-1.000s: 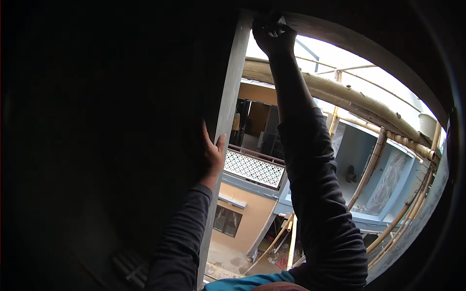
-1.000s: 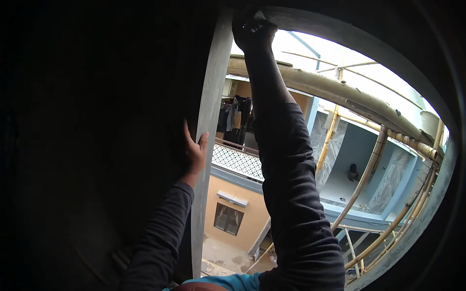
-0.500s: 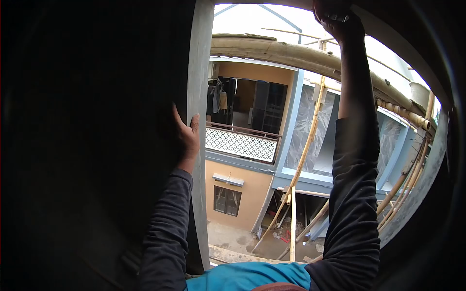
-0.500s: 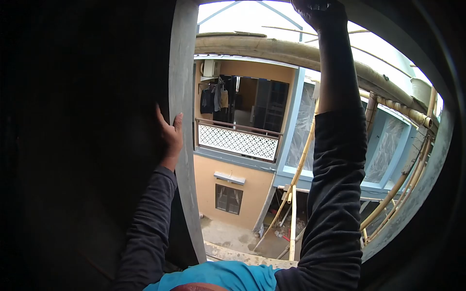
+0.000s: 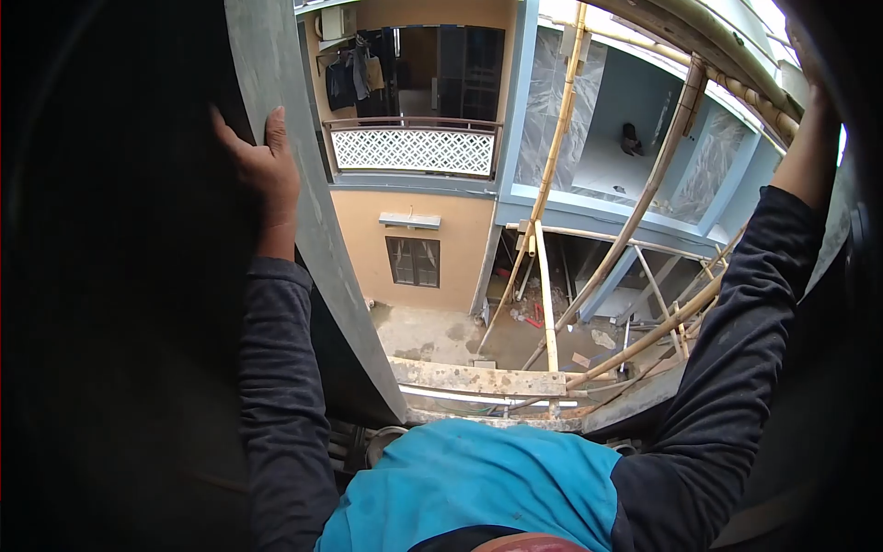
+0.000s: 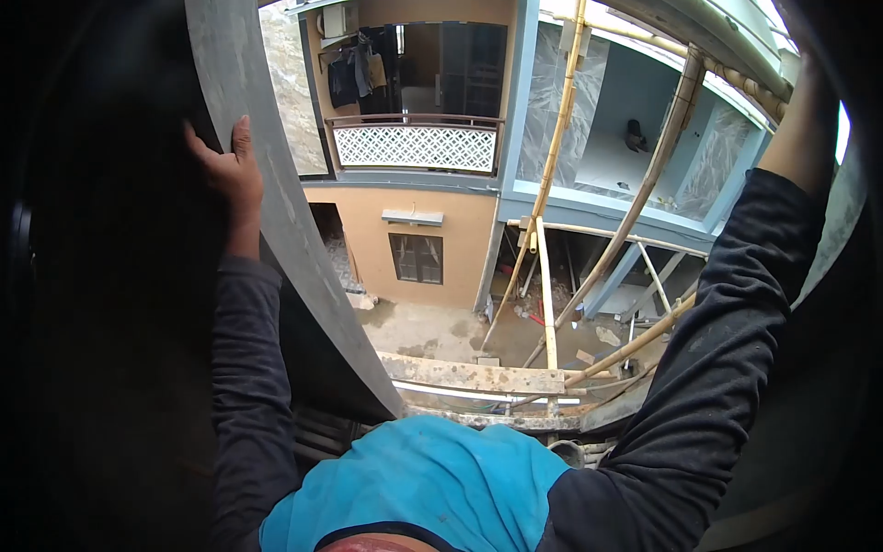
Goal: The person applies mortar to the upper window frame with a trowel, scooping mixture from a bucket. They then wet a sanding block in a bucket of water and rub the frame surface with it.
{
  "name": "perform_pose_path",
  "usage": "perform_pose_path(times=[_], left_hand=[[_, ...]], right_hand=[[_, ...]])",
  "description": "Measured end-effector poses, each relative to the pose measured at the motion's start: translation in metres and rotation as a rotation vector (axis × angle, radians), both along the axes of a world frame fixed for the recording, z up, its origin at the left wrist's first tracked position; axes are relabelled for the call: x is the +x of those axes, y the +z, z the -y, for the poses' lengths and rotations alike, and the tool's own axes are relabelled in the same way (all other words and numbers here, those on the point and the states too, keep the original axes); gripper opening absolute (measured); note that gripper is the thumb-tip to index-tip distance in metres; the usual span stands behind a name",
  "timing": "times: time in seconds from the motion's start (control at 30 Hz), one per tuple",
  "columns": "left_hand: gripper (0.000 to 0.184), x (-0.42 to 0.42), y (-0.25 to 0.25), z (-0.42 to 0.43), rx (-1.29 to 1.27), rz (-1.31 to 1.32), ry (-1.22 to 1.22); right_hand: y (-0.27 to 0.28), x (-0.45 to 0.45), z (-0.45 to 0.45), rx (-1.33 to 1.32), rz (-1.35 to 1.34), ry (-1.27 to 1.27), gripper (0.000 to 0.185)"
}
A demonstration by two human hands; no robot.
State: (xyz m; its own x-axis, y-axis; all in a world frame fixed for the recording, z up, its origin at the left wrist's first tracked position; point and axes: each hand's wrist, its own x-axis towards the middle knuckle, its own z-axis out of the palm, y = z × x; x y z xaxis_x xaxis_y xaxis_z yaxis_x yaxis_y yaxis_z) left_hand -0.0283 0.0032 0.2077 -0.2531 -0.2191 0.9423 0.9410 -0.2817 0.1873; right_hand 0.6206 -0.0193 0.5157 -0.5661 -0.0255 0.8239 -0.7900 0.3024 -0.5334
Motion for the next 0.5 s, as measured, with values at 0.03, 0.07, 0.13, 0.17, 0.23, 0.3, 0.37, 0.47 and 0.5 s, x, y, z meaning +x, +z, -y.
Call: perform_pose_path(times=[0.03, 0.07, 0.13, 0.17, 0.23, 0.3, 0.37, 0.47, 0.5], left_hand=[[0.077, -0.001, 0.000, -0.001, 0.021, -0.017, -0.006], [0.076, -0.001, -0.001, -0.002, 0.042, -0.030, -0.013], [0.077, -0.002, -0.002, -0.002, 0.028, -0.037, -0.046], [0.079, -0.004, -0.002, -0.003, 0.025, -0.047, -0.020], [0.081, -0.005, -0.002, -0.002, 0.007, -0.055, -0.002], [0.085, -0.004, -0.002, 0.001, -0.026, -0.072, 0.052], [0.086, -0.007, 0.000, 0.001, -0.025, -0.110, 0.061], [0.089, -0.009, -0.003, 0.000, -0.058, -0.109, 0.057], [0.090, -0.010, -0.003, 0.000, -0.063, -0.115, 0.026]], right_hand=[[-0.006, 0.029, 0.005, -0.089, -0.100, -0.232, 0.049], [-0.013, 0.043, 0.016, -0.176, -0.192, -0.469, 0.040], [-0.078, 0.039, 0.031, -0.294, -0.353, -0.573, 0.042], [-0.116, 0.036, 0.029, -0.366, -0.407, -0.673, 0.044], [-0.209, 0.004, 0.029, -0.515, -0.479, -0.732, 0.049], [-0.308, -0.003, 0.017, -0.641, -0.446, -0.738, 0.049], [-0.404, -0.023, 0.009, -0.974, -0.578, -0.826, 0.050], [-0.552, -0.046, 0.015, -1.368, -0.573, -0.950, 0.052], [-0.583, -0.068, 0.024, -1.519, -0.612, -1.086, 0.053]])
